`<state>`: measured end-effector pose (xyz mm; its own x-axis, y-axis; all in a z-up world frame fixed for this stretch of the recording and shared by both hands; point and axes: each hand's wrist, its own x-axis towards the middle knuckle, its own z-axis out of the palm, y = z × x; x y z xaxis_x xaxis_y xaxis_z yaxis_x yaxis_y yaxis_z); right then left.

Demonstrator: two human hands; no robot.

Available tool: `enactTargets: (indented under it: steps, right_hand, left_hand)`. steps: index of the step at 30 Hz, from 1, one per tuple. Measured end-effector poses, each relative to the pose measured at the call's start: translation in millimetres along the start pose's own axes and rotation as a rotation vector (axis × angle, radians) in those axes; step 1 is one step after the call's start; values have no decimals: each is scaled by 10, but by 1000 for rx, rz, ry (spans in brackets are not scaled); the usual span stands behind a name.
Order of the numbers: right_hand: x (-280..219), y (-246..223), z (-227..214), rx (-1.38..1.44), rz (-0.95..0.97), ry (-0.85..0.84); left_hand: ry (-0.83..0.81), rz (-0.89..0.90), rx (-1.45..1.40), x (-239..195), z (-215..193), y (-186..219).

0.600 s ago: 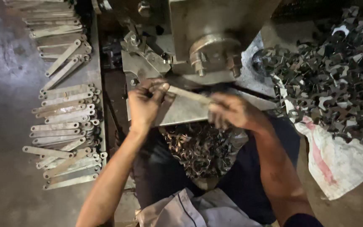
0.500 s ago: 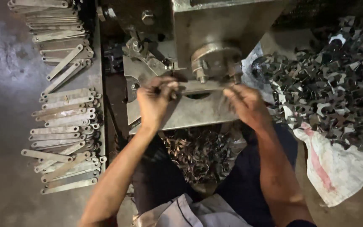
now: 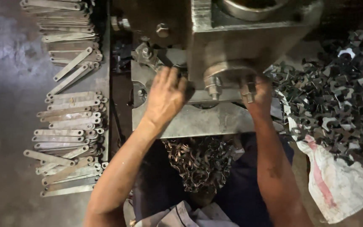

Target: Feeding metal strips into a manual stamping press to punch holes or shape components.

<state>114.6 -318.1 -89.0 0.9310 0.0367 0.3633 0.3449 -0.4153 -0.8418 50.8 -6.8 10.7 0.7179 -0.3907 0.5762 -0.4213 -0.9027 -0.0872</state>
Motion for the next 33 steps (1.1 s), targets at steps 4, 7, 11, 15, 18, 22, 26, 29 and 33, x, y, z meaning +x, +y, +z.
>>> enactTargets:
  steps: [4, 7, 11, 15, 18, 22, 26, 29, 33]
  right_hand:
    - [-45, 1093, 3, -567, -39, -26]
    - [-62, 1434, 63, -221, 258, -134]
    - [76, 861, 93, -304, 93, -165]
    - [62, 423, -8, 698, 79, 20]
    - [97, 245, -34, 633, 47, 124]
    - [-309, -409, -328, 575, 81, 154]
    - [-600, -1050, -719, -251, 109, -68]
    - [-876, -915, -759, -408, 176, -200]
    - [-899, -741, -802, -317, 220, -214]
  left_hand:
    - [-129, 13, -80, 12, 90, 27]
    - [-38, -55, -104, -80, 140, 50]
    - [-55, 30, -57, 17, 208, 55]
    - [-69, -45, -272, -59, -156, 15]
    - [-86, -23, -257, -530, -217, -347]
    - [-324, -444, -428, -1492, -961, -840]
    - [-351, -626, 83, -2491, -1672, -1320]
    - [-338, -848, -43, -2470, -2090, -1375]
    - [-372, -1076, 21, -1676, -2466, -856]
